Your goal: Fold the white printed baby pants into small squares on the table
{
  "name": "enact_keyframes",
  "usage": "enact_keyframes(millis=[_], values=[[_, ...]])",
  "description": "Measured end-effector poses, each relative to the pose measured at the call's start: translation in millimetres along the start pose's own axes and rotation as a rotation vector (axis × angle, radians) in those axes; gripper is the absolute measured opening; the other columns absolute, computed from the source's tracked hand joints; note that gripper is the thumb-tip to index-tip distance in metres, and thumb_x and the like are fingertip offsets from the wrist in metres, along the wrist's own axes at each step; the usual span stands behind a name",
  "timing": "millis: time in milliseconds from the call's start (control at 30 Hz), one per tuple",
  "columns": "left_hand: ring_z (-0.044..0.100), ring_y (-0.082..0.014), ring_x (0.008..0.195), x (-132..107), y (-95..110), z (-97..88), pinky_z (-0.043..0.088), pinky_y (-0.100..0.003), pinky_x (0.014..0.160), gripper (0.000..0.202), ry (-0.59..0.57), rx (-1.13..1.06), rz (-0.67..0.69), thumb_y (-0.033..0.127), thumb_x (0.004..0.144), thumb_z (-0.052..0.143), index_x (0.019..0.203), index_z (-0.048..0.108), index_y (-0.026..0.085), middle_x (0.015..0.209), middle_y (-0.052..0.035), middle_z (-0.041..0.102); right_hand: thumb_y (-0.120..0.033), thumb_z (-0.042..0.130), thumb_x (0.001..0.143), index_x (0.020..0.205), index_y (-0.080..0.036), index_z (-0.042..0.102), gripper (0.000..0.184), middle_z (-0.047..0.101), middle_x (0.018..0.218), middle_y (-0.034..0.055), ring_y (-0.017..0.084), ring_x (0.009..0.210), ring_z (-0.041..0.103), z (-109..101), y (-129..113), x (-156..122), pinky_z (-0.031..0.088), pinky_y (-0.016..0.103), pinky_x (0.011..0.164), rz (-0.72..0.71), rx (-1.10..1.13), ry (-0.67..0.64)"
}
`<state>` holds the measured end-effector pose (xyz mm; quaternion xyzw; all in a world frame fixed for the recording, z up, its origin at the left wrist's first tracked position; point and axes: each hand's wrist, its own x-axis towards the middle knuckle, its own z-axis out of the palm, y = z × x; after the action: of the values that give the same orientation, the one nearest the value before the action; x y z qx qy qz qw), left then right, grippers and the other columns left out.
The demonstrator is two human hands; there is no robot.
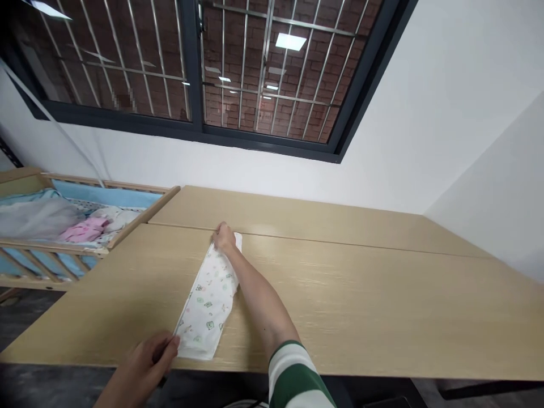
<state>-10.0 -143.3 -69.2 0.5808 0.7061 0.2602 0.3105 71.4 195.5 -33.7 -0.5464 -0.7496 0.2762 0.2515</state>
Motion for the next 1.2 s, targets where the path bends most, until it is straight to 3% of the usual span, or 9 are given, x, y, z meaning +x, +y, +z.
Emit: enact_keyframes(millis=[167, 233, 300, 433, 567, 767, 933, 1033, 1200], values=[[0.072, -0.0231, 0.073, -8.5, -7.8, 2.8, 0.037, -0.029, 0.060, 0.038, 0.078, 0.319, -0.023, 0.039, 0.100, 0.038, 0.074, 0.061, 0.024, 0.073, -0.0019, 0.073, -0.019, 0.059, 0.091, 0.105, -0.020, 0.060, 0.013, 0.071, 0.091, 0.0062, 0.020, 0.083, 0.067, 4.0, -6.1, -10.1, 0.045, 0.028, 0.070, -0.045, -0.061, -0.013], [0.072, -0.0229, 0.070, -15.4, -5.4, 4.2, 0.037, -0.028, 0.056, 0.034, 0.237, 0.427, -0.027, 0.040, 0.100, 0.044, 0.077, 0.063, 0.027, 0.073, 0.0003, 0.073, -0.023, 0.055, 0.095, 0.108, -0.020, 0.060, 0.014, 0.071, 0.105, 0.0092, 0.021, 0.094, 0.067, -0.2, -8.3, -20.8, 0.048, 0.030, 0.078, -0.085, -0.066, -0.012], [0.071, -0.0193, 0.067, -21.0, 0.7, 7.3, 0.042, -0.027, 0.057, 0.027, 0.446, 0.469, 0.135, 0.042, 0.099, 0.051, 0.081, 0.064, 0.028, 0.074, 0.0026, 0.073, -0.028, 0.054, 0.098, 0.114, -0.020, 0.060, 0.019, 0.070, 0.118, 0.0100, 0.021, 0.105, 0.066, -6.5, -11.2, -39.0, 0.048, 0.031, 0.087, -0.169, -0.060, -0.039], [0.072, -0.0190, 0.093, -21.9, 18.4, 26.0, 0.051, -0.028, 0.087, 0.020, 0.688, 0.498, 0.617, 0.037, 0.098, 0.056, 0.111, 0.066, 0.024, 0.103, -0.0037, 0.077, -0.039, 0.058, 0.100, 0.134, -0.018, 0.055, 0.040, 0.063, 0.136, 0.0143, 0.024, 0.125, 0.060, -26.1, -19.0, -99.9, 0.046, 0.037, 0.106, -0.579, -0.009, -0.279], [0.065, -0.0302, 0.115, -16.1, 21.7, 58.5, 0.047, -0.040, 0.098, 0.054, 0.790, 0.665, 0.607, 0.045, 0.100, 0.043, 0.139, 0.051, 0.010, 0.129, -0.0186, 0.069, -0.046, 0.051, 0.104, 0.154, -0.018, 0.042, 0.058, 0.041, 0.161, 0.0158, 0.026, 0.149, 0.040, -48.5, -23.1, -169.7, 0.033, 0.040, 0.121, -0.846, -0.040, -0.606], [0.067, -0.0344, 0.105, -23.1, -1.3, 80.5, 0.044, -0.048, 0.098, 0.049, 0.821, 0.765, 0.651, 0.040, 0.091, 0.052, 0.134, 0.056, 0.016, 0.112, -0.0177, 0.074, -0.046, 0.049, 0.105, 0.160, -0.019, 0.035, 0.063, 0.035, 0.165, 0.0137, 0.021, 0.157, 0.024, -49.9, -6.2, -221.1, 0.023, 0.035, 0.127, -0.949, -0.115, -0.812], [0.065, -0.0305, 0.116, -28.2, 1.0, 70.5, 0.044, -0.044, 0.099, 0.053, 0.761, 0.785, 0.657, 0.032, 0.092, 0.053, 0.143, 0.054, 0.021, 0.129, -0.0154, 0.070, -0.054, 0.046, 0.105, 0.160, -0.026, 0.036, 0.063, 0.025, 0.169, 0.0104, 0.024, 0.159, 0.017, -42.5, 16.8, -199.5, 0.013, 0.044, 0.129, -0.904, -0.205, -0.746], [0.065, -0.0294, 0.117, -27.2, 6.1, 67.9, 0.044, -0.042, 0.098, 0.062, 0.753, 0.807, 0.641, 0.032, 0.093, 0.052, 0.154, 0.044, 0.020, 0.138, -0.0166, 0.065, -0.063, 0.042, 0.103, 0.163, -0.031, 0.030, 0.069, 0.015, 0.172, 0.0071, 0.025, 0.160, 0.012, -38.4, 27.6, -162.6, 0.008, 0.046, 0.129, -0.774, -0.269, -0.691], [0.066, -0.0309, 0.116, -25.8, 1.2, 70.0, 0.046, -0.043, 0.097, 0.067, 0.736, 0.818, 0.633, 0.033, 0.094, 0.054, 0.158, 0.038, 0.019, 0.141, -0.0187, 0.063, -0.068, 0.035, 0.102, 0.163, -0.031, 0.029, 0.071, 0.013, 0.172, 0.0054, 0.026, 0.160, 0.010, -30.9, 41.5, -91.6, 0.005, 0.046, 0.129, -0.597, -0.350, -0.541]])
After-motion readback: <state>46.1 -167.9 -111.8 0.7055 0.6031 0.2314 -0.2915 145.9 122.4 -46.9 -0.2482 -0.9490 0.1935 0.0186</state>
